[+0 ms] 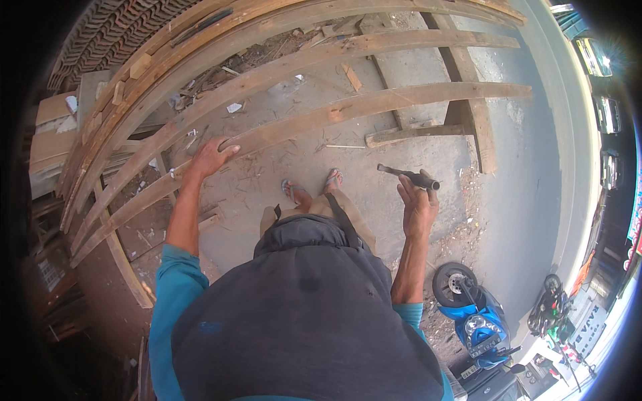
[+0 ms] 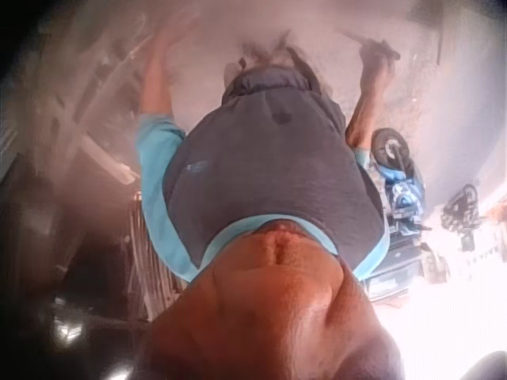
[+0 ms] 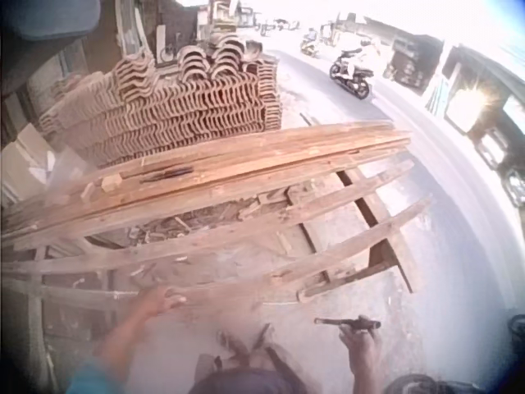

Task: The person hammers a wooden beam into a frame on a workbench and then uses the claw of the hammer to pry a small piece of wood off the frame.

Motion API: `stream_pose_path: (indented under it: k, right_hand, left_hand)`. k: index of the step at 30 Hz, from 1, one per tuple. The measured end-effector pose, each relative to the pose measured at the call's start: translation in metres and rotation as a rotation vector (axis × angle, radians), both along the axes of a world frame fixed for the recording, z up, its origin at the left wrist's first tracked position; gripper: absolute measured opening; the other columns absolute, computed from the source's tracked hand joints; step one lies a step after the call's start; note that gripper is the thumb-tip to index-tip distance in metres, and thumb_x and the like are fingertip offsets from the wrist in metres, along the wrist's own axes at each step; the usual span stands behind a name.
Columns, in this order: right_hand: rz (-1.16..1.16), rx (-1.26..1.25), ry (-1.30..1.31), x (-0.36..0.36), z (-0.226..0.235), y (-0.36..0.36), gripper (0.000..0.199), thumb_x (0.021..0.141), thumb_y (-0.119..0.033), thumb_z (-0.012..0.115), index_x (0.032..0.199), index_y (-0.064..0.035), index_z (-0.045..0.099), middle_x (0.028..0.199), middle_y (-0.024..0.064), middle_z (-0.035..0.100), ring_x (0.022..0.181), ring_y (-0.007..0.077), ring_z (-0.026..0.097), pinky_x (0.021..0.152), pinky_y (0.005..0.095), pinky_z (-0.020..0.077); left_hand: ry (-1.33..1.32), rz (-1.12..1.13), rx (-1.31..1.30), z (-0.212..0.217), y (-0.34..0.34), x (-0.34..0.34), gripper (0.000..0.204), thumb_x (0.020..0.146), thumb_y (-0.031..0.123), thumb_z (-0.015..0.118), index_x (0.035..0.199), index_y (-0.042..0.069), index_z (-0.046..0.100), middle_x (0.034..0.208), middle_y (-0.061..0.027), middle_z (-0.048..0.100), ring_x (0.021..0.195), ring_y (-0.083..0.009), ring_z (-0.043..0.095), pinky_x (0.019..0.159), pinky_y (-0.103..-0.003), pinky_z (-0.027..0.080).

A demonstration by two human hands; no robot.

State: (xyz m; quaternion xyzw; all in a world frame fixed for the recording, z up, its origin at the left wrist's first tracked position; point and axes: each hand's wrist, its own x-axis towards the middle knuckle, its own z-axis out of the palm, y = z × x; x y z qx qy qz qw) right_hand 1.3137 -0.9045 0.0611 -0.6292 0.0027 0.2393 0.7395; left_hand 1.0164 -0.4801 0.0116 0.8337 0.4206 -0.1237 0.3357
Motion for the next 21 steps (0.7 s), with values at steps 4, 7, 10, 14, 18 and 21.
stream_pose_path:
  k: [4, 7, 10, 14, 18, 21]
  right_hand:
    - [-0.052, 0.066, 0.037, 0.017, 0.042, -0.009, 0.063, 0.104, -0.047, 0.047, 0.141, 0.0042, 0.046, 0.126, 0.0258, 0.061, 0.114, 0.0375, 0.067, 0.090, 0.0414, 0.0590]
    - [-0.110, 0.087, -0.026, 0.016, 0.098, -0.010, 0.058, 0.104, -0.047, 0.051, 0.134, 0.0027, 0.054, 0.119, 0.0283, 0.065, 0.107, 0.0371, 0.070, 0.084, 0.0398, 0.0612]
    - [-0.027, 0.010, -0.304, -0.003, 0.113, -0.037, 0.049, 0.102, -0.038, 0.059, 0.132, 0.0009, 0.057, 0.118, 0.0294, 0.065, 0.102, 0.0364, 0.072, 0.077, 0.0398, 0.0626]
    - [-0.141, -0.075, -0.288, -0.015, 0.111, -0.014, 0.076, 0.092, -0.033, 0.070, 0.152, -0.0038, 0.035, 0.127, 0.0322, 0.060, 0.096, 0.0332, 0.073, 0.052, 0.0294, 0.0617]
    - [0.072, -0.344, -0.217, 0.064, 0.060, 0.019, 0.041, 0.101, -0.041, 0.061, 0.113, -0.0027, 0.055, 0.075, 0.0061, 0.059, 0.055, 0.0123, 0.056, 0.043, 0.0253, 0.0450]
    - [0.147, -0.427, -0.223, 0.069, 0.058, 0.049, 0.041, 0.102, -0.041, 0.060, 0.103, -0.0002, 0.061, 0.066, 0.0026, 0.053, 0.050, 0.0105, 0.051, 0.045, 0.0251, 0.0415]
  left_hand:
    - [0.063, -0.143, 0.147, -0.018, 0.028, 0.010, 0.077, 0.088, 0.071, 0.058, 0.128, 0.006, 0.067, 0.122, -0.0247, 0.067, 0.115, -0.0425, 0.062, 0.099, -0.051, 0.047]
    - [0.063, -0.193, 0.193, -0.007, 0.022, 0.015, 0.078, 0.089, 0.074, 0.053, 0.126, 0.007, 0.069, 0.123, -0.0260, 0.067, 0.116, -0.0440, 0.062, 0.100, -0.052, 0.047]
    - [0.048, 0.001, 0.130, -0.020, 0.010, 0.013, 0.079, 0.089, 0.076, 0.049, 0.123, 0.007, 0.071, 0.120, -0.0269, 0.067, 0.115, -0.0449, 0.062, 0.100, -0.052, 0.047]
    - [0.057, 0.142, 0.246, -0.042, 0.014, 0.023, 0.081, 0.091, 0.076, 0.044, 0.121, 0.007, 0.071, 0.116, -0.0272, 0.069, 0.113, -0.0448, 0.063, 0.099, -0.052, 0.047]
    - [0.071, 0.163, 0.266, -0.027, 0.004, 0.029, 0.075, 0.092, 0.073, 0.046, 0.118, 0.007, 0.072, 0.114, -0.0270, 0.069, 0.111, -0.0444, 0.063, 0.097, -0.052, 0.047]
    - [-0.127, 0.235, 0.544, -0.038, 0.006, 0.022, 0.069, 0.093, 0.069, 0.049, 0.114, 0.008, 0.073, 0.112, -0.0263, 0.070, 0.109, -0.0432, 0.064, 0.097, -0.051, 0.048]
